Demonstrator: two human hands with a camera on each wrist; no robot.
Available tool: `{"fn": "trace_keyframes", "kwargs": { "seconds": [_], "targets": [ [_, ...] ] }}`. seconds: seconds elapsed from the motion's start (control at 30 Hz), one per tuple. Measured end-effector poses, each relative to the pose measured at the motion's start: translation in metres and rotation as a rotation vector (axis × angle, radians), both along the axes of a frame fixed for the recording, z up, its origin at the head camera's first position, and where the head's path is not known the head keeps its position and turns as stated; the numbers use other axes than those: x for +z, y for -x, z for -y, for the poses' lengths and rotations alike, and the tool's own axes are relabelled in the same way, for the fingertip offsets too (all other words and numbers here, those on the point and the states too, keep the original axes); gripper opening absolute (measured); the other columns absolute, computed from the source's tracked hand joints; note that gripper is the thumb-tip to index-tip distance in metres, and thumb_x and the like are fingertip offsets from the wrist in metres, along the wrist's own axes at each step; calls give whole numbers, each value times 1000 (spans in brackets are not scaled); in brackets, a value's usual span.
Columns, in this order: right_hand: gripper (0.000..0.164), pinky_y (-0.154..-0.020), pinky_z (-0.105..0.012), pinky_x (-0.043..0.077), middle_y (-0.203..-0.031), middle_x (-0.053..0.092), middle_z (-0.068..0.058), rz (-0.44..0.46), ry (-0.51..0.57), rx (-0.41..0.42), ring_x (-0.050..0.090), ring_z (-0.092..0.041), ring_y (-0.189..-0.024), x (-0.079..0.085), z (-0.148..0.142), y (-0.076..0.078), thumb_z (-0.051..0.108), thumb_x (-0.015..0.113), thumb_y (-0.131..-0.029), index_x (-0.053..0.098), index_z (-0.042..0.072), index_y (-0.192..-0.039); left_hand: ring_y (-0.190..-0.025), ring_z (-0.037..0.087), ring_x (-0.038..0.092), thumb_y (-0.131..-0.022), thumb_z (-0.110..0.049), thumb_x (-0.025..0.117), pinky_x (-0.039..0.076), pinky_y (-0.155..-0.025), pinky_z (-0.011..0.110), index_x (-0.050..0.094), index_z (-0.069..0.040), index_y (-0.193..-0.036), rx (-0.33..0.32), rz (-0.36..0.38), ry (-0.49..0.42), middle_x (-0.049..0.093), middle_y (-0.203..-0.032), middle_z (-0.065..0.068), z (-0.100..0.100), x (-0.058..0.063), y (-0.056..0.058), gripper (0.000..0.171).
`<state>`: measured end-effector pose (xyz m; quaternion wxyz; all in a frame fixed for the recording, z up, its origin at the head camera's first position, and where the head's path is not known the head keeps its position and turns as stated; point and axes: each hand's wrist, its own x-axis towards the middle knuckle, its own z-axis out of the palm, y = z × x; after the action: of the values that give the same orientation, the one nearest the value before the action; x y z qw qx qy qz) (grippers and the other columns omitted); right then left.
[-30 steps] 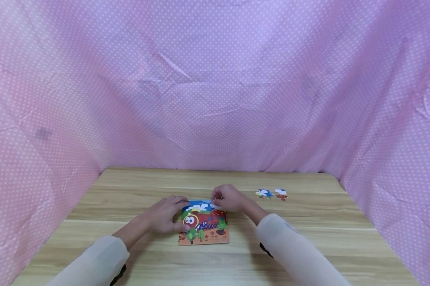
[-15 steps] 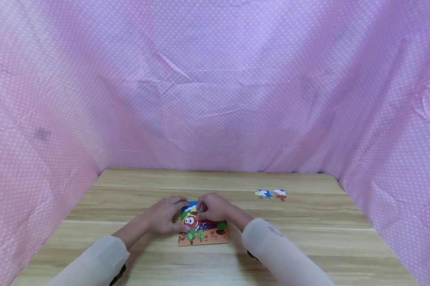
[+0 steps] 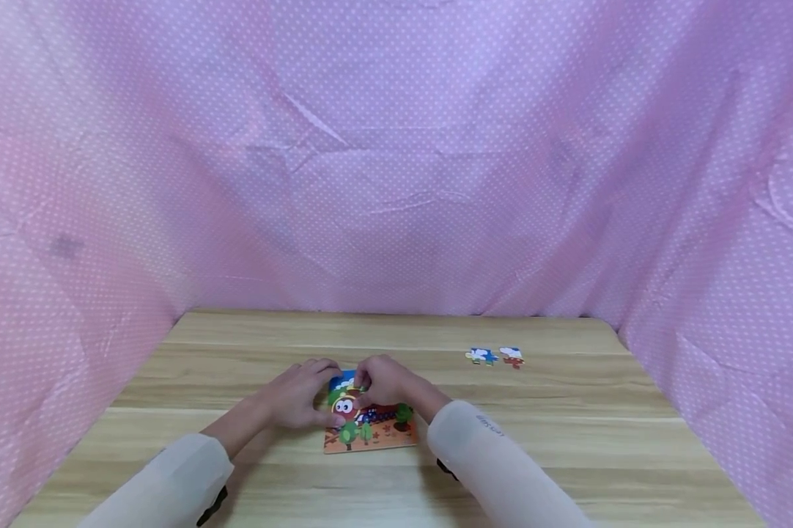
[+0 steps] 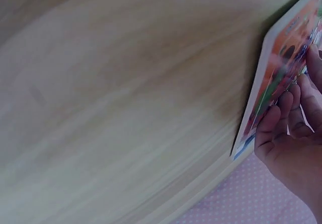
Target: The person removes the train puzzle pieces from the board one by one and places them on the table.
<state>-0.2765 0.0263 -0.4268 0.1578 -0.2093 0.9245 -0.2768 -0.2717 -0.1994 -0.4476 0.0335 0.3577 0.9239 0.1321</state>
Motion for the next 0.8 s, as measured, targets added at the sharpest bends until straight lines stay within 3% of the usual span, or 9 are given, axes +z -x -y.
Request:
{"fn": "trace_keyframes", "kwargs": {
  "seconds": [0.33,0.8],
  "targets": [
    [19,-79,-24,50,-88,61,4,56,26,-30,56,-9,-83,-2,2,1,18,84,-87,66,16,-92,-132,28,47,-83,-74,68,43,-107,60,55,-8,-144,15,15,-10,52,-144,6,0,0,-1,91],
    [18,-75,-25,48,-85,60,2,53,59,-38,54,-10,-80,-2,-2,1,15,83,-88,65,13,-88,-134,31,46,-81,-73,70,40,-109,61,54,-8,-145,34,38,-2,50,-146,9,-2,3,0,93]
  ]
}}
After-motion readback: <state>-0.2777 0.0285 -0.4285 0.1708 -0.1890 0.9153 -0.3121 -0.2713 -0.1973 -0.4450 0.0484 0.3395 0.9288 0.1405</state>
